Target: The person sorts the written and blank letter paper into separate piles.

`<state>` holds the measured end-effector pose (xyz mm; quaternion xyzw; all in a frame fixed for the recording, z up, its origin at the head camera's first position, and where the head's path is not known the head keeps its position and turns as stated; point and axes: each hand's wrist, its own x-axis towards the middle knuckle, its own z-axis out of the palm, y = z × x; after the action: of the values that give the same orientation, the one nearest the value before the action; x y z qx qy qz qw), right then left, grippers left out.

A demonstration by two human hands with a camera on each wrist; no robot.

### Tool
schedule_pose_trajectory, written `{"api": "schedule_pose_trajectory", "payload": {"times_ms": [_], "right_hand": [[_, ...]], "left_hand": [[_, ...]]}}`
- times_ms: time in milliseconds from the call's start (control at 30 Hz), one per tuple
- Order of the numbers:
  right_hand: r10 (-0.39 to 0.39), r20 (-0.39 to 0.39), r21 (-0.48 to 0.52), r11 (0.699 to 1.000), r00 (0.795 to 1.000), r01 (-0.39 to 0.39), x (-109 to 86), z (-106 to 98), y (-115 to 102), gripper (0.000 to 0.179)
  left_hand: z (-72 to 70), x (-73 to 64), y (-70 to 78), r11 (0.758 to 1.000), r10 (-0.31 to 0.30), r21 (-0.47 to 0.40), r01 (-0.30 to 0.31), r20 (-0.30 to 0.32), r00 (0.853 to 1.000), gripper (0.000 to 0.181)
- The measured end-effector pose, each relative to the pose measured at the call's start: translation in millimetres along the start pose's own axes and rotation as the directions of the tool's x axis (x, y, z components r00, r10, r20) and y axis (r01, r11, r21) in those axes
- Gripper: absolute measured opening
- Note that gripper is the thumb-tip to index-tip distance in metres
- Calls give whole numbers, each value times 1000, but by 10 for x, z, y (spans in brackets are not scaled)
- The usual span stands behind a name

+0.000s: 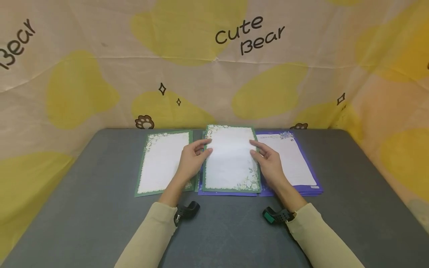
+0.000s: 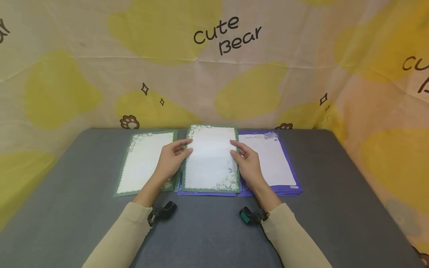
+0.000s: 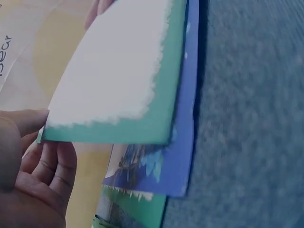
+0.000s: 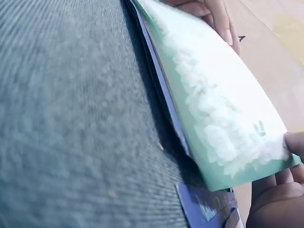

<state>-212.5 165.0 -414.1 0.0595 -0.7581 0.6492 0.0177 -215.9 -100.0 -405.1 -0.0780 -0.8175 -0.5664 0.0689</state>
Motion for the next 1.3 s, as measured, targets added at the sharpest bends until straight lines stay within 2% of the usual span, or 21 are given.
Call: {"api": "schedule_pose_trajectory", "payload": {"times_ms": [133, 300, 433, 533, 667, 867, 967, 1100, 1300], "right_hand": [[29, -27, -78, 997, 999, -31, -3, 6, -31, 43], [46, -78, -196, 979, 996, -60, -9, 38, -105, 44], [49, -95, -233, 970, 994, -70, -6, 95, -178, 44], [23, -86, -249, 967, 996, -44, 2, 151, -244, 44], [8, -22, -237, 971, 1000, -13, 23, 257, -359, 44], [1, 95, -259, 966, 995, 24, 83, 498, -562, 47], [11, 141, -280, 960, 990, 29, 124, 647, -639, 49], [29, 190, -257, 966, 981, 21, 183, 862, -703, 51], [48, 257, -257, 966, 965, 20, 275, 1129, -745, 53]], "left_hand": [[-16, -19, 9, 1000, 14, -27, -14, 3, 1000, 32], [-66, -27, 24, 999, 19, 38, -20, 21, 1000, 39], [-138, -47, 47, 994, 17, 105, -20, 28, 999, 45], [-231, -81, 69, 989, 18, 144, -23, 36, 999, 47], [-415, -114, 101, 980, 16, 197, -21, 25, 1000, 48], [-771, -115, 117, 959, 14, 282, -13, -3, 1000, 47], [-954, -119, 104, 945, 20, 326, -14, -15, 1000, 46], [-1174, -143, 83, 924, 31, 383, -17, -29, 999, 45], [-1431, -191, 30, 894, 24, 448, -3, -42, 999, 45]]}}
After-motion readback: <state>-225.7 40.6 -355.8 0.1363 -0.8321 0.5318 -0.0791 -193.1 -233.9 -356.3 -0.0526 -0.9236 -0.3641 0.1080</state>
